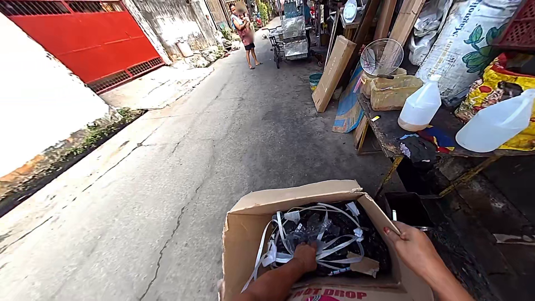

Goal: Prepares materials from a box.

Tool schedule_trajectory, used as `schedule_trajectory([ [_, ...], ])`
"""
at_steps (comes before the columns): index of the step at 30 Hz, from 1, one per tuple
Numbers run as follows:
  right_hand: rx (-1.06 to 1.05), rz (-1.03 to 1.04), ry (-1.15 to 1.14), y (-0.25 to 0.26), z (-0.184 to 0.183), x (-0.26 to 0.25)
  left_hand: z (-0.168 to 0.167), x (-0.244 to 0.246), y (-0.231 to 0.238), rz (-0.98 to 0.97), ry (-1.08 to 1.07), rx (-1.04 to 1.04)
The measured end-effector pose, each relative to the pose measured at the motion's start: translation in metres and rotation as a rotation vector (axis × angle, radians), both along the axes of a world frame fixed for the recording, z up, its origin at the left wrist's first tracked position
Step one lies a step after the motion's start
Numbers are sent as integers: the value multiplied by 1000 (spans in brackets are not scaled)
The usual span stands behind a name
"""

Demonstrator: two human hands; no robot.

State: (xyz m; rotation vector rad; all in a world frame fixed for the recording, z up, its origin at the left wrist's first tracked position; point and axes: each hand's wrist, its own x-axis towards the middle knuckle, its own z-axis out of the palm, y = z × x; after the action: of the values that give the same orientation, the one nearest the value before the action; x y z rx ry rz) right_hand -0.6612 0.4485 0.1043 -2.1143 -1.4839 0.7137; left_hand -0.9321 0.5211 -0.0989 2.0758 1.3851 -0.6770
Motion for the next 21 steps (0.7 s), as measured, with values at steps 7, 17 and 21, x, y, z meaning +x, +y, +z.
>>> schedule_trajectory([
  [7,-5,53,-2,12,-6,-12,-1,-15,3,37,6,-12],
  [17,-77,39,5,15,-14,-15,-8,-22,5,8,28,-38],
  [21,-91,34,14,11,-17,-14,-7,-21,5,-4,30,-55],
])
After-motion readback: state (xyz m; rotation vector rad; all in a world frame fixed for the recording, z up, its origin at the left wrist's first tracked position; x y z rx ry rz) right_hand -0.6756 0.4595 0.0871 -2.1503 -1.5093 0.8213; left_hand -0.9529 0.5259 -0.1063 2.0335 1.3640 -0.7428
